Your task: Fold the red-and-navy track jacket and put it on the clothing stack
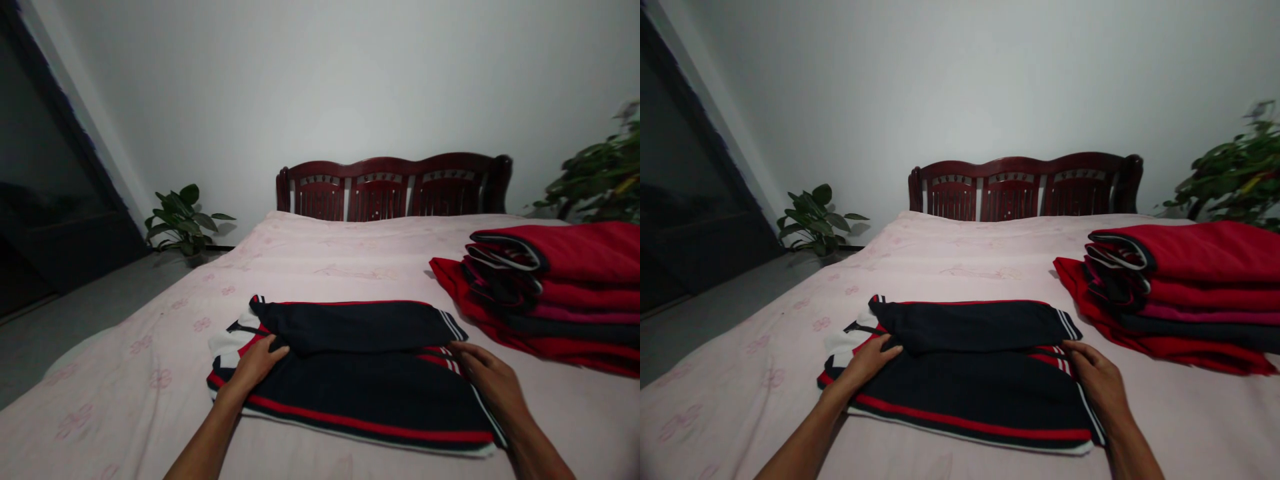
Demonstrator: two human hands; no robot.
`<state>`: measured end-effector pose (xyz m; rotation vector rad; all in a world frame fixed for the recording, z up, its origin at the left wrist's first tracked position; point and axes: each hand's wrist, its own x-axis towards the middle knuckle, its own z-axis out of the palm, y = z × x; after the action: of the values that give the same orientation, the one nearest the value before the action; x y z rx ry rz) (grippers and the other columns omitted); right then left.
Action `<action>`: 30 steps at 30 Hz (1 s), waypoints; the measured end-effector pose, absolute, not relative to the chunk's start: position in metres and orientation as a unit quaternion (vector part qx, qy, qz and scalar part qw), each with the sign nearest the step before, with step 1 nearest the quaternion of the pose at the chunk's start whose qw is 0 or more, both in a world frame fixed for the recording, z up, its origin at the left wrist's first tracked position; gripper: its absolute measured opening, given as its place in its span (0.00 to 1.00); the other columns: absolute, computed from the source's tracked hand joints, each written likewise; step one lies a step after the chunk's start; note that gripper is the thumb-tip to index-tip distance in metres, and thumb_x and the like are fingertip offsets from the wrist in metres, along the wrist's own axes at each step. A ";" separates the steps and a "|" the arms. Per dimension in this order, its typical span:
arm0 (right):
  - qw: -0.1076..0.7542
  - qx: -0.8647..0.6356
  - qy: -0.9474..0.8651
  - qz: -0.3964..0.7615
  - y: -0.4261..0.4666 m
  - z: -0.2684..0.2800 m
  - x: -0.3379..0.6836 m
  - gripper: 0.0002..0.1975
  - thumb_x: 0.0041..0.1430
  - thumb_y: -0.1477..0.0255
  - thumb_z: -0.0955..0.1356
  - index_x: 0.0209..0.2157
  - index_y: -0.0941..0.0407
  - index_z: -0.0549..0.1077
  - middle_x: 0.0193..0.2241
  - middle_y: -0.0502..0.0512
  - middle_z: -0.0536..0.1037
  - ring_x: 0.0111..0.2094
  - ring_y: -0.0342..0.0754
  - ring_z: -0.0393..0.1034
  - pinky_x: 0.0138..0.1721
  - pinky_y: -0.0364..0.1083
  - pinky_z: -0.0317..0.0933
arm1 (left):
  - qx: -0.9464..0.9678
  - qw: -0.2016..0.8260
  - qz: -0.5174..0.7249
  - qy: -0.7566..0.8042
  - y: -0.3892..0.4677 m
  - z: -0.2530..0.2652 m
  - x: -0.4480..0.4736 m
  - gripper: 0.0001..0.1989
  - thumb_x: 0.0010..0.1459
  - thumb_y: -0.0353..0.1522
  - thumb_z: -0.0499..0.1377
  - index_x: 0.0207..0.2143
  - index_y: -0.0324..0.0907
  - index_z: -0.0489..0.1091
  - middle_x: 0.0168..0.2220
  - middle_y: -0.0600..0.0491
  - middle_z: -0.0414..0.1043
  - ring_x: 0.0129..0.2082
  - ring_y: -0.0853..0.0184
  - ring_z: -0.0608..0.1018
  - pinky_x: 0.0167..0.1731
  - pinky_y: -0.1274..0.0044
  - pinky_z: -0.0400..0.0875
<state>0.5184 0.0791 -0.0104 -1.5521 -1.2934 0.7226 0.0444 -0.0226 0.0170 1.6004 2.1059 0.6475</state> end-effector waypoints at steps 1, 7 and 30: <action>0.475 -0.637 -0.532 0.294 0.079 -0.010 0.518 0.20 0.46 0.58 0.68 0.36 0.53 0.81 0.39 0.56 0.83 0.45 0.57 0.75 0.44 0.49 0.66 | 0.589 0.231 0.240 0.736 -0.025 0.019 0.044 0.18 0.58 0.42 0.56 0.46 0.44 0.73 0.45 0.52 0.79 0.45 0.60 0.79 0.43 0.75 0.70; 0.466 -0.649 -0.534 0.277 0.078 -0.003 0.517 0.19 0.44 0.57 0.67 0.34 0.52 0.81 0.39 0.55 0.83 0.44 0.58 0.75 0.45 0.50 0.66 | 0.659 0.347 0.308 0.592 -0.062 0.043 0.037 0.14 0.57 0.42 0.59 0.37 0.42 0.77 0.36 0.53 0.78 0.38 0.63 0.77 0.40 0.75 0.69; 0.540 -0.639 -0.453 0.306 0.073 0.002 0.514 0.20 0.45 0.62 0.69 0.39 0.57 0.79 0.43 0.59 0.81 0.47 0.57 0.74 0.50 0.52 0.65 | 0.734 -0.091 0.176 0.650 -0.009 0.033 0.109 0.16 0.64 0.31 0.52 0.52 0.49 0.71 0.58 0.51 0.70 0.63 0.58 0.64 0.64 0.62 0.49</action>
<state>0.5145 0.0734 0.0022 -1.5194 -1.0774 0.7277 0.1091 -0.0091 0.0331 2.4500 2.1688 0.5860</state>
